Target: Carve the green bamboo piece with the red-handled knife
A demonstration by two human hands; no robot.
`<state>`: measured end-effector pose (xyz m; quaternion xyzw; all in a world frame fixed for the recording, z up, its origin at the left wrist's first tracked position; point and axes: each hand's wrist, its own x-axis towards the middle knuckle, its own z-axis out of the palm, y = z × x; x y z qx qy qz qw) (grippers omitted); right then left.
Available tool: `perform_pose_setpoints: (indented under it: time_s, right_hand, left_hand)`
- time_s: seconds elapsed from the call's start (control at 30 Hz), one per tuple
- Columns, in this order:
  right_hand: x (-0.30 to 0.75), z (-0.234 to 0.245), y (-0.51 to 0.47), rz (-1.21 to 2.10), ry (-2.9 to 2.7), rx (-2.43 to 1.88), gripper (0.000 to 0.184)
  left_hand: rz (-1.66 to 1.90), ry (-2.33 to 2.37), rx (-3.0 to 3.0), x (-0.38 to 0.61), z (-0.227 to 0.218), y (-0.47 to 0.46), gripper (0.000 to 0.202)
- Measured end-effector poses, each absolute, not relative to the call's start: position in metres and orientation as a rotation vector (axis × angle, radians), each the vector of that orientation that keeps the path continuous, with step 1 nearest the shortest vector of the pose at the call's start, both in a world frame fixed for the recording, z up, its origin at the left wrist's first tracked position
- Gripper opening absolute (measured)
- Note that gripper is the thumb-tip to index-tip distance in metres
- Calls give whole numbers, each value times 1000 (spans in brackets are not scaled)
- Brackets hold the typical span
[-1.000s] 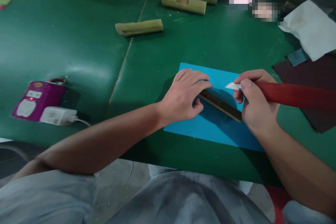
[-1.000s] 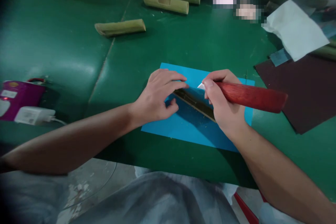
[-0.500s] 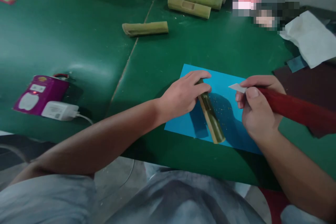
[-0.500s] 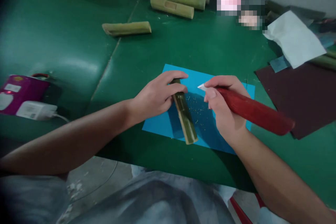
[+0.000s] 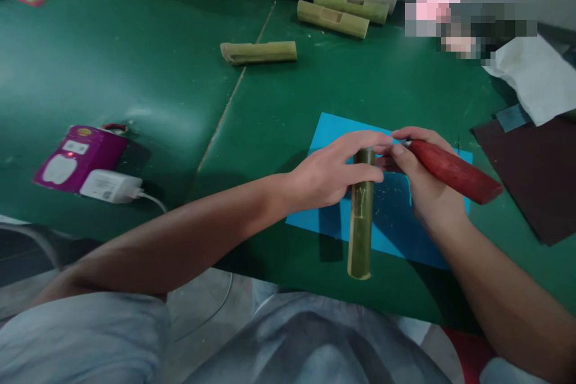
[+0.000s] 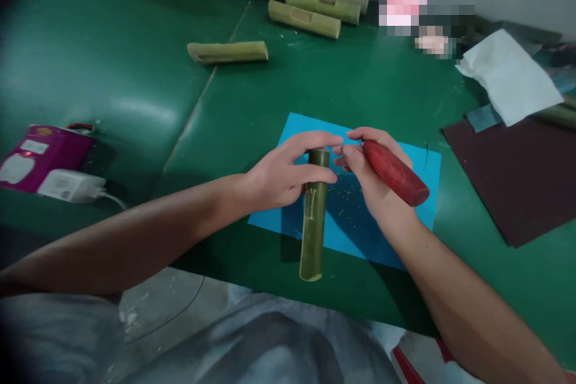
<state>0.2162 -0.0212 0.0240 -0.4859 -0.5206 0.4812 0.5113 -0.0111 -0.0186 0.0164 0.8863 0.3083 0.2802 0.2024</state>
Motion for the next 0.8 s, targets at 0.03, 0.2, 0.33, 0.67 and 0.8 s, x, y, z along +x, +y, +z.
perform_pose_setpoints:
  time_s: [0.03,0.2,0.33,0.67,0.8]
  right_hand:
    - [215,23,-21,1166,-1248,-1171,30]
    - [210,21,-18,1252,-1203,-1109,26]
    - [213,23,-13,1223,-1206,-1090,31]
    - [207,40,-21,1104,-1433,-1042,40]
    - [210,40,-18,1001,-1360,-1010,35]
  left_hand:
    - [777,853,2465,-10,16,-19,36]
    - [830,923,2418,2,11,-18,26]
    - [1021,974,2490,7,13,-10,24]
    - [1027,1168,2497,1,50,-12,35]
    - [1307,1122,2378,0,45,-15,44]
